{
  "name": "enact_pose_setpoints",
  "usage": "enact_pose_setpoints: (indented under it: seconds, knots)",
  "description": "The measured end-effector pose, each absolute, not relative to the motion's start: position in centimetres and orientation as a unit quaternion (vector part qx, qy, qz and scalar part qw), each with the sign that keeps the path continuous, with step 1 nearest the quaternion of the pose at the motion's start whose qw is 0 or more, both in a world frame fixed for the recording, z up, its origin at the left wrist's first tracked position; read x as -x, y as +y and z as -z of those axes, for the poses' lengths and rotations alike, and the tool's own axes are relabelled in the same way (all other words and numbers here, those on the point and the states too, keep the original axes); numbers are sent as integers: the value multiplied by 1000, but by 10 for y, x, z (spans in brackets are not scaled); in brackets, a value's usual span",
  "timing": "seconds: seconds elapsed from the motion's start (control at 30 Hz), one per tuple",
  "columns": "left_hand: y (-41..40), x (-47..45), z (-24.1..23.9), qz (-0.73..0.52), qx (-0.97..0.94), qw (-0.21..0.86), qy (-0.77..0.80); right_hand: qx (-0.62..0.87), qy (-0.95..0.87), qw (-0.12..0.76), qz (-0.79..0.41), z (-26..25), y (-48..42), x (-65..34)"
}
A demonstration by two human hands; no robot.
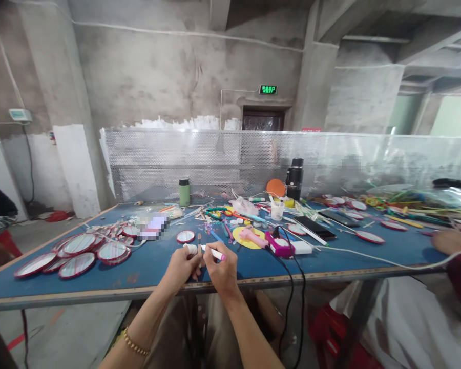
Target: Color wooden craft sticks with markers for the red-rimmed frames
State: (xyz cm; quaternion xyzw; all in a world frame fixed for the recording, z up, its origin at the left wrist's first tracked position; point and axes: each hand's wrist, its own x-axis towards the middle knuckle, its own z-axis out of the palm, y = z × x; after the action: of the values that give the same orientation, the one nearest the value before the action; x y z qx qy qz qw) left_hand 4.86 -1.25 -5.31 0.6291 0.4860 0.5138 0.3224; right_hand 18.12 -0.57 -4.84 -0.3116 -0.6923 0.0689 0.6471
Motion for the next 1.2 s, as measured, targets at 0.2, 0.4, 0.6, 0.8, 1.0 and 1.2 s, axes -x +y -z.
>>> enact_pose_setpoints:
  seconds: [0.2,0.4,0.6,0.8,1.0,1.2]
  knots:
    - [-12,-50,53,-518,-626,319,488,302,-699,644,-79,47,-7,-181]
    - [-14,-49,51,-514,-629,318,489,297,-707,637,-78,47,-7,-180]
    - [-13,-49,50,-509,-628,323,493,312,-696,645,-56,49,-6,-181]
    - [-14,-50,49,-515,-626,324,487,298,-705,640,-70,47,-8,-181]
    - [-14,-50,49,-513,-626,325,489,305,-701,642,-61,48,-6,-181]
    - [-12,-49,50,-511,-628,327,487,302,-699,646,-62,49,-6,-181]
